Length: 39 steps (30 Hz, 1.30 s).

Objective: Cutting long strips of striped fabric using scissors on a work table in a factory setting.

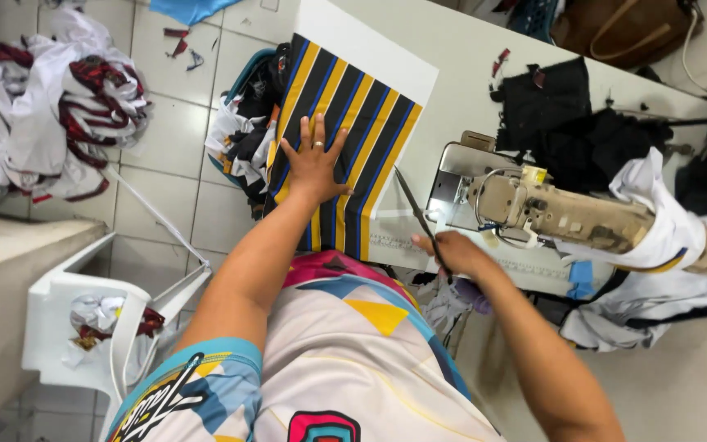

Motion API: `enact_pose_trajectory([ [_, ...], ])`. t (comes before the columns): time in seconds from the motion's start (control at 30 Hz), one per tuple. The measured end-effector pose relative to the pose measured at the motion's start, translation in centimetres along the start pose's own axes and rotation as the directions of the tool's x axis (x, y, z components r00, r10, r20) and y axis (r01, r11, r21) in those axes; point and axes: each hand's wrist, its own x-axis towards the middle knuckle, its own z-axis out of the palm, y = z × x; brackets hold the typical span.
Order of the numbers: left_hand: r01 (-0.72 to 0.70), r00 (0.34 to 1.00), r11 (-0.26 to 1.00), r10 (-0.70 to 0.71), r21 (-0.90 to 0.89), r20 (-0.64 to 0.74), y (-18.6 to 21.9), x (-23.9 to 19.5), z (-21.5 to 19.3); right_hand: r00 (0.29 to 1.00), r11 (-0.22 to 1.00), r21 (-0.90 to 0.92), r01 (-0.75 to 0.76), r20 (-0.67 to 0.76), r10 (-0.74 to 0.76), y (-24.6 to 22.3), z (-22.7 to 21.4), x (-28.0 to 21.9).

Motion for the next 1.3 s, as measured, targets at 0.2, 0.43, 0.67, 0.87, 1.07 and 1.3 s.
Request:
enact_pose_trajectory([
  [0.2,0.009,1.0,1.0,-0.009,-0.024,-0.018,-0.2,0.1,0.5,0.999,0.821,-0.57,-0.035,-0.023,0.026,-8.6,-9.0,3.0],
  [0.43,0.01,0.999,0.998,-0.013,-0.063,-0.043,-0.5,0.0,1.2,0.997,0.756,-0.65,0.068,0.016,-0.076,-7.9,-19.8,7.5],
  [0.67,-0.008,0.999,1.0,0.008,0.01,-0.036,-0.9,1.4,1.8,0.985,0.917,-0.389,0.085,0.172,-0.018,-2.4,-24.5,11.9],
  [0.87,-0.027,0.997,1.0,0.028,0.009,-0.067,-0.5,1.7,1.8,0.99,0.933,-0.356,0.055,0.142,-0.004,-2.9,-22.4,13.3],
  [1.07,-0.016,0.998,0.996,0.011,-0.085,-0.062,-0.2,1.5,1.0,0.954,0.895,-0.334,0.296,0.15,-0.26,-3.9,-20.2,16.4],
  [1.3,-0.012,0.998,0.996,0.007,-0.094,-0.057,-0.5,1.7,1.5,0.967,0.883,-0.397,0.252,0.071,-0.244,1.3,-21.2,20.4],
])
